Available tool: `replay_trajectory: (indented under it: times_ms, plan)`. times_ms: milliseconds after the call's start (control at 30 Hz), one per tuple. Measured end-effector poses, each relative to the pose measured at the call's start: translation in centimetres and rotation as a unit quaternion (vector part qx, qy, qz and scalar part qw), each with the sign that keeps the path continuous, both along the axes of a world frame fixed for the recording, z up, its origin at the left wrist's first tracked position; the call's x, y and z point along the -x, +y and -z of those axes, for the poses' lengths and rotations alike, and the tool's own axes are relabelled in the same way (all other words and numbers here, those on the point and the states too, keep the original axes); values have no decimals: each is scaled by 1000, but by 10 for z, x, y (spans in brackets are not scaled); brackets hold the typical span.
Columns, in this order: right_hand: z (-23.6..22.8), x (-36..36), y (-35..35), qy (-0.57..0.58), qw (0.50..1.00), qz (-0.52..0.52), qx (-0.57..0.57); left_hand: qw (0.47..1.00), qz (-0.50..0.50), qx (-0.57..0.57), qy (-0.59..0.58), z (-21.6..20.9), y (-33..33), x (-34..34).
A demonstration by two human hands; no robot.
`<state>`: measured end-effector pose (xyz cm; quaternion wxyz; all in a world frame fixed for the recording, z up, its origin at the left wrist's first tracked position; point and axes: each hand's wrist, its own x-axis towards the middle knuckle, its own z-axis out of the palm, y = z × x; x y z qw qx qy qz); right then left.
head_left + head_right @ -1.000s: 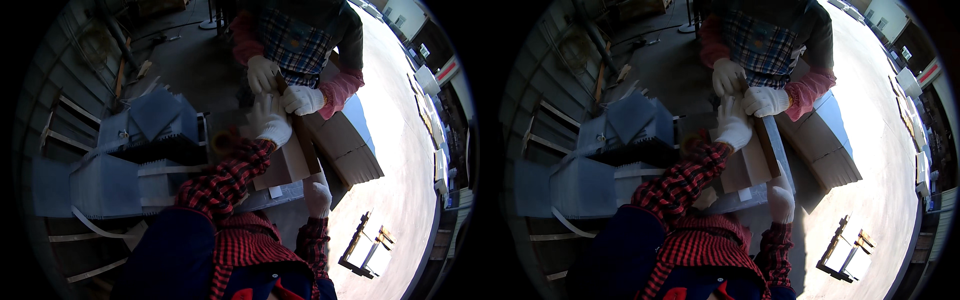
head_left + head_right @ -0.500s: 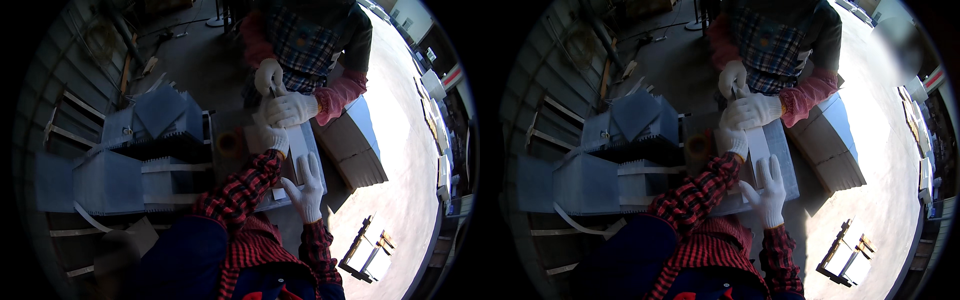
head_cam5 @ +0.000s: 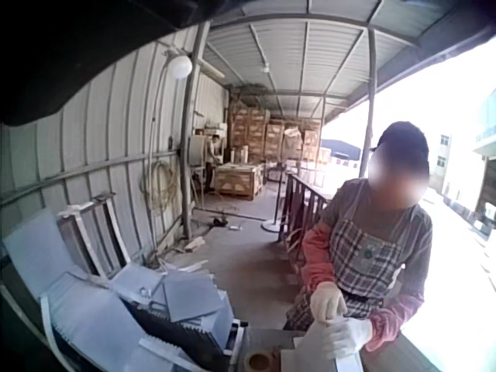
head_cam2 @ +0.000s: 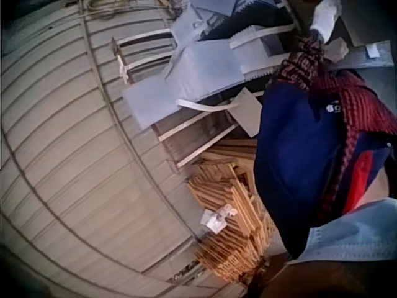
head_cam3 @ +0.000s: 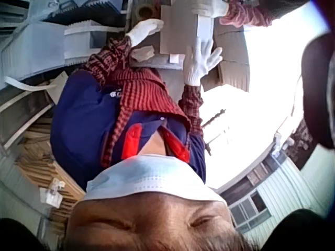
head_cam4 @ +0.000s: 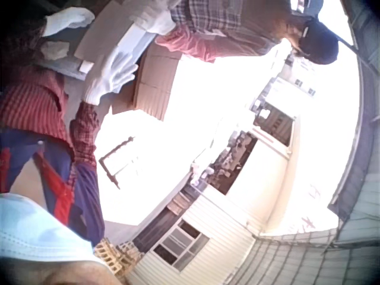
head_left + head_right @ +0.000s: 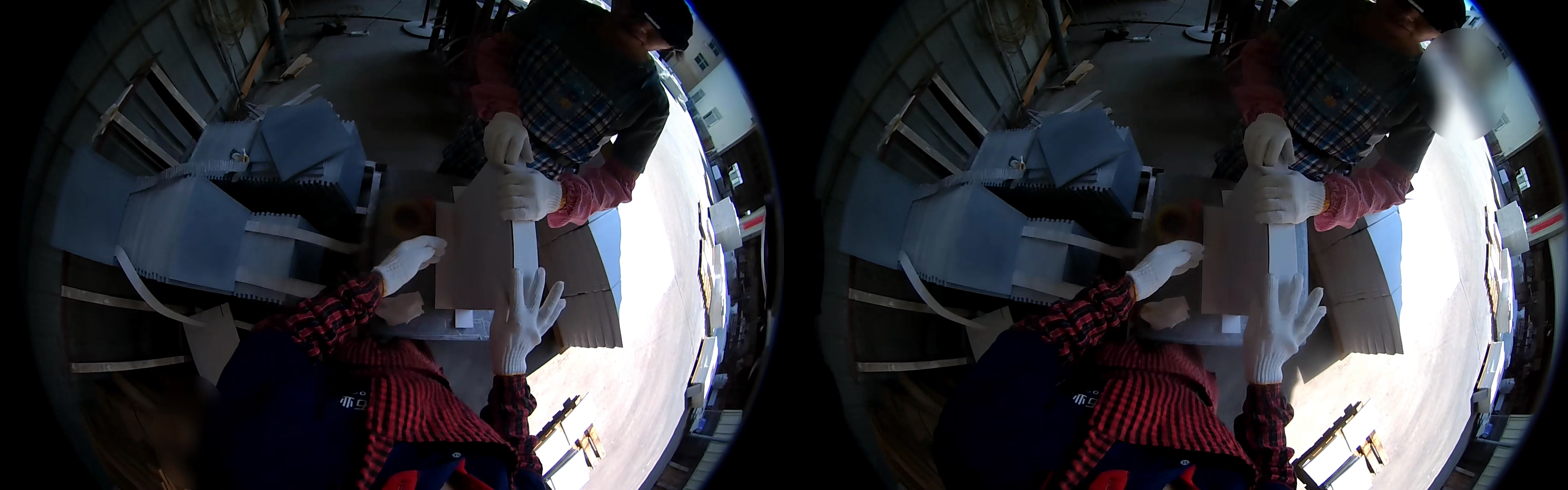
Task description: The person stacks gray rectangular panels, wipes them with a cloth, and places them into a cardboard box. They then seal the box with packing tape. A coworker assists by handing over panels and holding the box during sealing.
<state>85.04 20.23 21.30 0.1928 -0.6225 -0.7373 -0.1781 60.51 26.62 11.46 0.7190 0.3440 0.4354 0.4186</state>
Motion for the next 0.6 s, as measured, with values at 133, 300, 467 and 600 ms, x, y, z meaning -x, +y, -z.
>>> replay_trajectory:
  times_ms: [133, 300, 467, 600]
  plan:
    - [-19, 67, -21, 68, 977, -191, 72, 984, -148, -16, 98, 40, -78, 69]
    - [110, 107, 66, 367, 842, -162, 360, 975, -173, 78, 115, 56, -139, 95]
    - [159, 149, 160, 513, 629, 102, 576, 951, -147, 97, 256, 49, -197, 110]
    - [296, 164, 197, 406, 863, 48, 297, 930, -150, 96, 322, 54, -233, 122]
